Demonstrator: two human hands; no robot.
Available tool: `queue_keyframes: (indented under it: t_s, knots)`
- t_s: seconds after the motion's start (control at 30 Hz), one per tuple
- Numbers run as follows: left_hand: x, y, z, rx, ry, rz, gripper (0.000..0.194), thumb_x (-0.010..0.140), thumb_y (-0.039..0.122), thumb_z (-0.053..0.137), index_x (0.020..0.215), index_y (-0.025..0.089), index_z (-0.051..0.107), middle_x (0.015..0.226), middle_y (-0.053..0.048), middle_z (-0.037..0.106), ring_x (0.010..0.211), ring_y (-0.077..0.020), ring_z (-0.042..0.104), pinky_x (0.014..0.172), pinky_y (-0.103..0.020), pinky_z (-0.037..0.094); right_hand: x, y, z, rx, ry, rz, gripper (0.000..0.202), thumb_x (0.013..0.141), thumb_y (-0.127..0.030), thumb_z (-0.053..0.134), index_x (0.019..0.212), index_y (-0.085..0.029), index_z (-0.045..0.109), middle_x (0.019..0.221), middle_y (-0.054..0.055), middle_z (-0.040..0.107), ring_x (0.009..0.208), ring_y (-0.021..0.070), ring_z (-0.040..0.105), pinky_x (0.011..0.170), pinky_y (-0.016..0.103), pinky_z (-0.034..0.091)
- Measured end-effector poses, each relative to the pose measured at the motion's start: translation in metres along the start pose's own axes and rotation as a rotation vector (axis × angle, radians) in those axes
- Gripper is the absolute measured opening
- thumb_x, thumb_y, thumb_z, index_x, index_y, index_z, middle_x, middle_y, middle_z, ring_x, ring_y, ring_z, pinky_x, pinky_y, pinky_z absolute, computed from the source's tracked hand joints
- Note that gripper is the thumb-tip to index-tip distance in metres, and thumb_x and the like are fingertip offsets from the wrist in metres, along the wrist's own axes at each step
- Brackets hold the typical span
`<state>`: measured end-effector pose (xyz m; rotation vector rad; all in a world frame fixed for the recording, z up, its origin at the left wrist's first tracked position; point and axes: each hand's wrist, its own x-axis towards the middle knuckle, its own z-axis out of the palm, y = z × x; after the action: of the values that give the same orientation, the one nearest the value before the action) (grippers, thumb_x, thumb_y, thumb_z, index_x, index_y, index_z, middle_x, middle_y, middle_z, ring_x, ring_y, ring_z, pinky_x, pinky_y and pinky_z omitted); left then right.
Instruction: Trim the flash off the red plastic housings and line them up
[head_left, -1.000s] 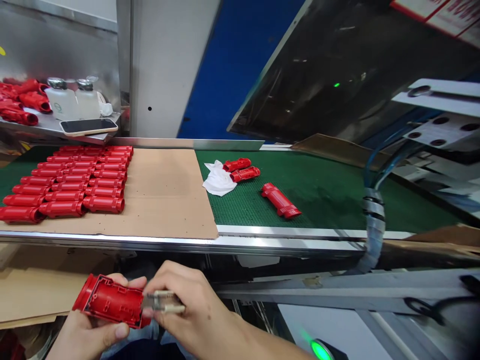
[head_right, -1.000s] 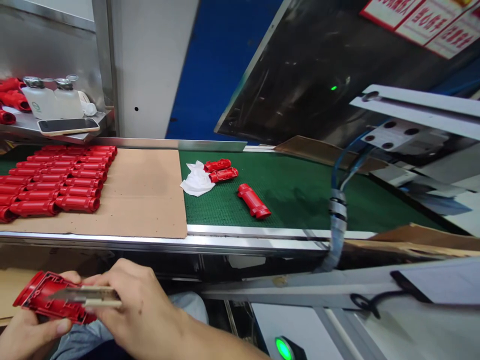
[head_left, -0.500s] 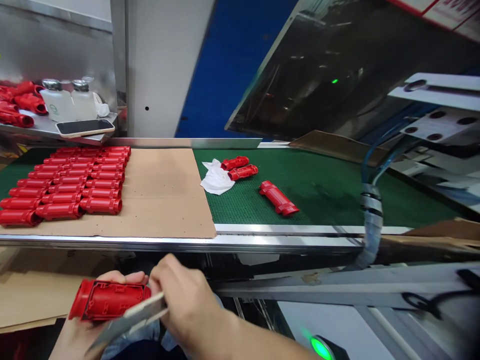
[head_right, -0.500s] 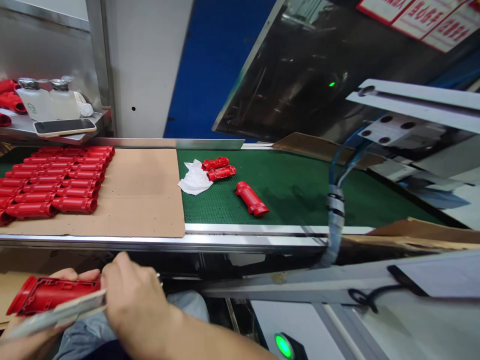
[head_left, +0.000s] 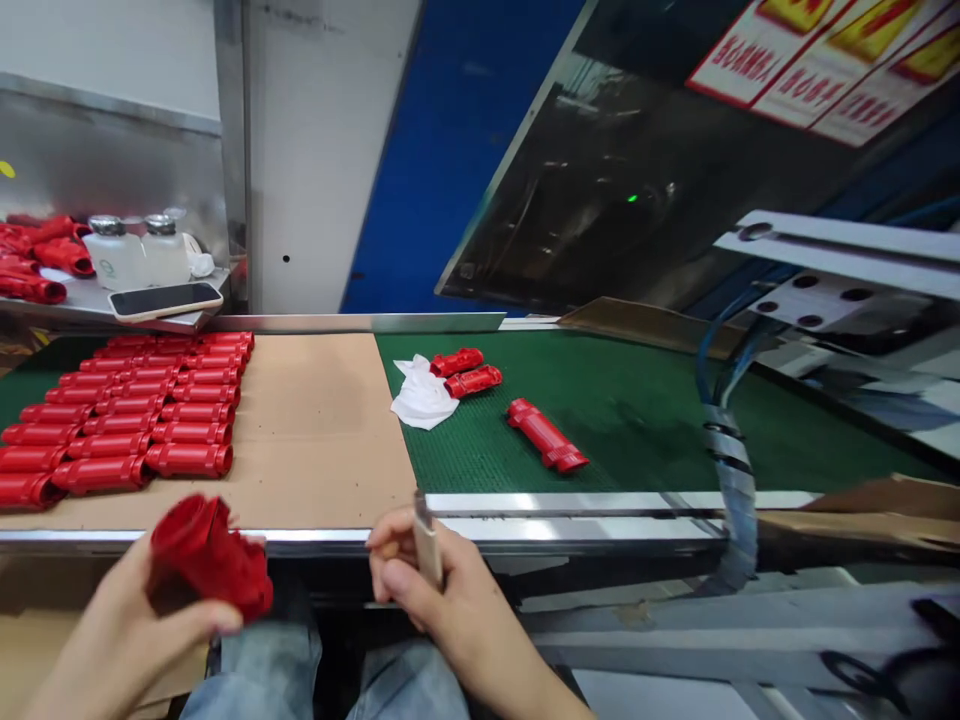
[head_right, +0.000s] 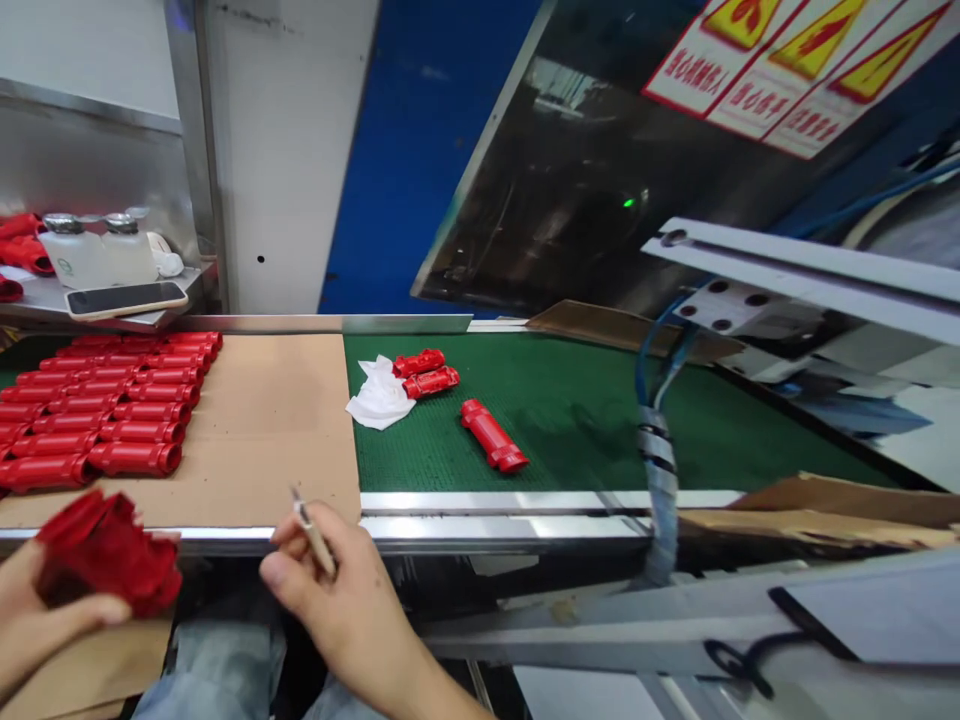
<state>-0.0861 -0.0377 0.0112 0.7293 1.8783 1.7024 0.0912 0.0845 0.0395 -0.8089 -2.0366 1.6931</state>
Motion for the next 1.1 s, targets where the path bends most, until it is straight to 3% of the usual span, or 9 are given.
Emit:
queue_keyframes:
  t_s: [0.07,0.13,0.37,0.5,0.6,0.8,0.9,0.97,1.1]
  knots:
    - [0.040,0.022,0.001,0.308,-0.133,0.406,0.030,0.058,0.041,0.070,0.076,0.018,0.064,0.067,-0.002,0.069,0.059,-0.0195,0.064,0.060,-0.020,0.051,0.001,0.000,-0.013,0.030,0.065,-0.005,0.034,0.075,-0.050,0.050,0.080,-0.016,0.047,0.058,-0.003,0.047,0.043,0.0058,0.032,0.041,0.019,0.026]
    - [0.085,0.042,0.011,0.392,-0.108,0.532,0.035,0.059,0.038,0.065,0.085,0.014,0.063,0.075,0.002,0.069,0.073,-0.0184,0.064,0.069,-0.019,0.047,0.001,-0.001,-0.025,0.032,0.146,-0.007,0.036,0.076,-0.052,0.048,0.081,-0.016,0.047,0.057,-0.003,0.048,0.041,0.0055,0.030,0.040,0.020,0.025]
    - [0.214,0.045,0.066,0.633,-0.181,0.578,0.012,0.065,0.019,0.056,0.069,0.010,0.062,0.070,0.005,0.067,0.108,-0.0290,0.046,0.082,-0.033,0.043,-0.001,-0.011,-0.075,-0.368,0.614,-0.041,0.034,0.078,-0.048,0.042,0.064,-0.017,0.047,0.053,-0.003,0.042,0.043,0.0082,0.033,0.043,0.022,0.031]
    - [0.249,0.025,0.078,0.657,-0.214,0.540,0.018,0.067,0.014,0.062,0.051,0.011,0.057,0.052,0.004,0.058,0.106,-0.0306,0.050,0.093,-0.055,0.030,-0.001,-0.006,-0.115,-0.575,0.878,0.007,0.018,0.078,-0.031,0.044,0.082,-0.017,0.053,0.076,0.004,0.050,0.070,0.0165,0.049,0.066,0.030,0.040]
    - [0.257,0.017,0.080,0.626,-0.223,0.505,0.017,0.065,0.002,0.060,0.051,0.011,0.056,0.059,0.004,0.060,0.102,-0.0275,0.054,0.095,-0.057,0.027,0.004,0.006,-0.140,-0.679,0.976,0.103,0.034,0.070,-0.027,0.055,0.100,-0.012,0.053,0.098,0.012,0.046,0.089,0.0242,0.049,0.078,0.038,0.037]
    - [0.211,0.024,0.085,0.395,-0.282,0.486,0.030,0.068,0.018,0.060,0.097,0.015,0.060,0.122,-0.004,0.052,0.126,-0.0332,0.017,0.100,-0.053,-0.003,0.007,0.013,-0.150,-0.701,0.883,0.249,0.021,0.069,-0.016,0.054,0.088,-0.008,0.059,0.086,0.012,0.049,0.084,0.0271,0.052,0.079,0.041,0.035]
    - [0.148,0.026,0.083,0.223,-0.428,0.415,0.049,0.061,0.040,0.068,0.102,0.014,0.059,0.115,-0.009,0.057,0.113,-0.0317,0.043,0.099,-0.038,0.027,0.000,0.001,-0.123,-0.616,0.721,0.200,0.025,0.072,-0.021,0.056,0.095,-0.010,0.058,0.080,0.006,0.054,0.080,0.0206,0.053,0.076,0.032,0.039]
    - [0.098,0.023,0.078,0.090,-0.573,0.309,0.051,0.066,0.048,0.062,0.106,0.018,0.057,0.109,-0.012,0.060,0.095,-0.0295,0.058,0.078,-0.035,0.049,-0.006,-0.008,-0.094,-0.502,0.527,0.159,0.027,0.068,-0.026,0.063,0.092,-0.014,0.060,0.075,0.000,0.055,0.070,0.0152,0.053,0.067,0.025,0.041]
    - [0.018,0.009,0.063,-0.516,-0.560,-0.258,0.053,0.051,0.058,0.069,0.096,0.028,0.064,0.086,-0.006,0.066,0.054,-0.0220,0.060,0.038,-0.030,0.048,-0.016,-0.015,-0.037,-0.285,0.124,0.101,0.033,0.053,-0.029,0.075,0.081,-0.016,0.064,0.073,-0.002,0.053,0.068,0.0127,0.049,0.062,0.021,0.039]
